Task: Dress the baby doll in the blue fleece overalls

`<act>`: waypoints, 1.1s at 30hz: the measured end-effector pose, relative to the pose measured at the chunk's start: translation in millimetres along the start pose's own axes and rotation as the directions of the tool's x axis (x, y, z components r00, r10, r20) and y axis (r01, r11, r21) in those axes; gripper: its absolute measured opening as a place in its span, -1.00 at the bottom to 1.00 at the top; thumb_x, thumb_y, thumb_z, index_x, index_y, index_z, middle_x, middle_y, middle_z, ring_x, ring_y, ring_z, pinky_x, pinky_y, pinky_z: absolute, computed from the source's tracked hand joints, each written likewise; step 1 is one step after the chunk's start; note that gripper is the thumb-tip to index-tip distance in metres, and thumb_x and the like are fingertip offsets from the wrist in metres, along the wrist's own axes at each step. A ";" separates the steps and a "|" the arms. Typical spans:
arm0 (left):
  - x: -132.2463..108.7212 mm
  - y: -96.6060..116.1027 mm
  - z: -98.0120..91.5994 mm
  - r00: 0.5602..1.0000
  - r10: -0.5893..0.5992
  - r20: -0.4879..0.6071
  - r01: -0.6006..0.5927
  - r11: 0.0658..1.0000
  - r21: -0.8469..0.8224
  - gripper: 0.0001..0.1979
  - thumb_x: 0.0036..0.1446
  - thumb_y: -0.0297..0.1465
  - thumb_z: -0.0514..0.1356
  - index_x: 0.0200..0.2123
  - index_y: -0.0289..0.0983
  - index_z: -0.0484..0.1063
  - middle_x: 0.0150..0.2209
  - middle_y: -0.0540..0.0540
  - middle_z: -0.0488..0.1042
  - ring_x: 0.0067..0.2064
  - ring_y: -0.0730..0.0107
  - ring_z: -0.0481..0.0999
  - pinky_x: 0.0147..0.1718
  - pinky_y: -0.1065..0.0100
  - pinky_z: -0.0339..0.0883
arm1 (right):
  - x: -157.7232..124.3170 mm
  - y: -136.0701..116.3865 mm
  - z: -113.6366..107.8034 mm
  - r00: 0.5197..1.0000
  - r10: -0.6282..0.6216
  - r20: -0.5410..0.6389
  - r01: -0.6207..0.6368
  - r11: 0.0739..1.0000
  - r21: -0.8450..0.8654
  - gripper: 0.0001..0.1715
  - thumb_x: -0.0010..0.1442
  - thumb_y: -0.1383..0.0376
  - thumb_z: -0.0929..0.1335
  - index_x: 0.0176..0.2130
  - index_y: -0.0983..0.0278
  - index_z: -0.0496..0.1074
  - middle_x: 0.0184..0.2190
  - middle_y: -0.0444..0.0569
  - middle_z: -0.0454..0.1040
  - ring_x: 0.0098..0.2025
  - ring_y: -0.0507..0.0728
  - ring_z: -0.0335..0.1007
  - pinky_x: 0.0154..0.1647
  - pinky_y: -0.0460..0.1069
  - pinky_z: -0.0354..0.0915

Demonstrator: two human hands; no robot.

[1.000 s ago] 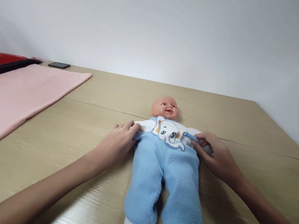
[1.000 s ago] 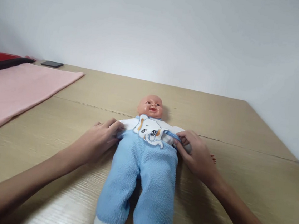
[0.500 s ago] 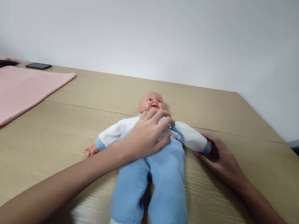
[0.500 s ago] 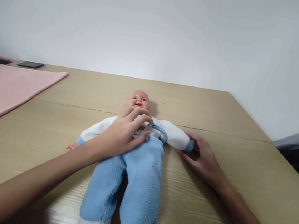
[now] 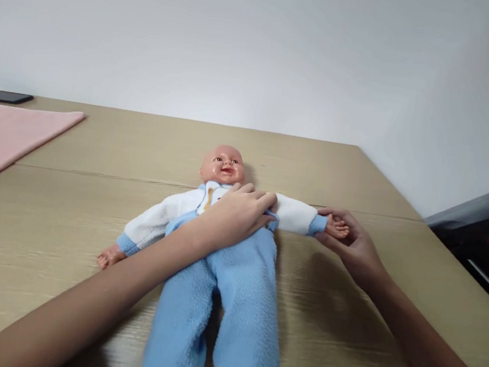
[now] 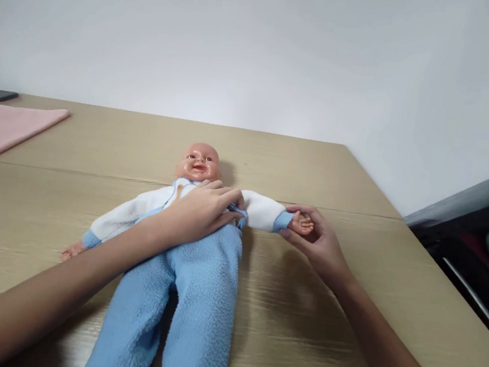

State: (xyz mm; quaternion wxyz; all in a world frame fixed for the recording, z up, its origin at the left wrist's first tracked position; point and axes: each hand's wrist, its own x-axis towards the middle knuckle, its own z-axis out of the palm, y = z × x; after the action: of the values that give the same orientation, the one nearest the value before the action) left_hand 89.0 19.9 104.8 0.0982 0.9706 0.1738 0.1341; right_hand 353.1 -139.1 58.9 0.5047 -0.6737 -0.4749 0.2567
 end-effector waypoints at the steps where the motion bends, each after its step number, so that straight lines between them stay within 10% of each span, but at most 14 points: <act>1: -0.7 -0.5 -0.2 0.999 0.037 -0.003 -0.037 0.999 -0.011 -0.75 0.64 -0.23 0.12 0.09 -0.24 0.52 -0.04 -0.24 0.66 0.00 -0.03 0.56 -0.01 0.08 0.32 | 3.6 -5.0 -1.0 1.000 -0.015 0.001 0.015 1.000 0.025 -0.37 0.06 -0.09 0.70 0.00 0.09 0.61 -0.14 -0.03 0.67 -0.15 0.22 0.63 -0.12 0.05 0.58; 11: -10.8 -9.5 0.8 0.823 0.489 -0.288 -0.450 0.872 0.192 -0.65 0.71 -0.29 0.00 0.08 -0.23 0.58 -0.17 -0.10 0.64 -0.19 0.24 0.56 -0.16 0.18 0.28 | 30.6 -52.9 43.4 0.975 -0.200 0.096 0.186 0.973 0.139 -0.39 -0.03 0.10 0.78 -0.13 0.13 0.53 -0.36 -0.15 0.64 -0.32 0.13 0.61 -0.27 -0.02 0.54; 16: -15.6 -14.8 2.7 0.719 0.519 -0.463 -0.523 0.842 0.130 -0.72 0.67 -0.32 0.06 0.01 -0.19 0.59 -0.27 -0.03 0.66 -0.32 0.34 0.55 -0.24 0.18 0.23 | 32.3 -57.4 66.9 0.863 -0.471 0.185 0.460 0.882 0.101 -0.53 0.09 0.29 0.71 -0.16 0.13 0.48 -0.26 -0.12 0.61 -0.27 0.12 0.63 -0.24 0.00 0.56; 19: -16.0 -9.8 0.7 0.760 0.414 -0.501 -0.505 0.861 -0.055 -0.80 0.59 -0.29 0.18 -0.07 -0.20 0.60 -0.34 0.00 0.64 -0.34 0.37 0.57 -0.24 0.17 0.21 | 28.7 -55.8 73.0 0.769 -0.588 0.250 0.595 0.802 0.054 -0.64 0.18 0.38 0.63 -0.22 0.13 0.45 -0.22 -0.11 0.54 -0.24 0.10 0.55 -0.24 -0.01 0.51; 22: -13.6 -0.7 -5.9 0.896 0.190 -0.402 -0.353 0.854 -0.383 -0.88 0.45 -0.30 0.31 -0.17 -0.19 0.59 -0.33 0.04 0.64 -0.33 0.41 0.55 -0.23 0.23 0.25 | 22.9 -51.6 68.6 0.741 -0.592 0.319 0.623 0.782 0.003 -0.72 0.26 0.39 0.58 -0.16 0.12 0.48 -0.11 -0.06 0.53 -0.09 0.16 0.52 -0.10 0.04 0.48; 28: -3.5 0.3 -12.4 0.983 -0.164 -0.088 0.048 0.679 -0.732 -0.75 0.36 -0.15 0.39 -0.20 -0.21 0.55 -0.35 0.07 0.55 -0.33 0.37 0.46 -0.32 0.31 0.27 | -2.6 -27.7 62.1 0.844 -0.323 0.429 0.169 0.918 0.359 -0.78 0.46 0.17 0.48 0.08 0.02 0.63 0.20 -0.01 0.52 0.33 0.32 0.45 0.46 0.27 0.31; 33: -0.4 -4.9 -1.2 0.987 -0.045 -0.155 -0.031 0.888 -0.459 -0.70 0.45 -0.11 0.29 -0.21 -0.23 0.51 -0.15 -0.12 0.57 -0.06 0.11 0.50 -0.01 0.11 0.32 | -23.3 -15.4 88.9 0.947 0.042 0.319 -0.268 0.652 0.709 -0.80 0.29 0.07 0.57 -0.16 0.08 0.64 -0.07 -0.05 0.59 0.02 0.22 0.50 0.18 0.13 0.45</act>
State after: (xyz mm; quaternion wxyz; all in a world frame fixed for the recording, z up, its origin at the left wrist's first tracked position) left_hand 86.7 24.4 104.6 0.3114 0.9051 0.1481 0.2490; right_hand 264.1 -120.6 38.2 0.6403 -0.4045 -0.3339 0.5612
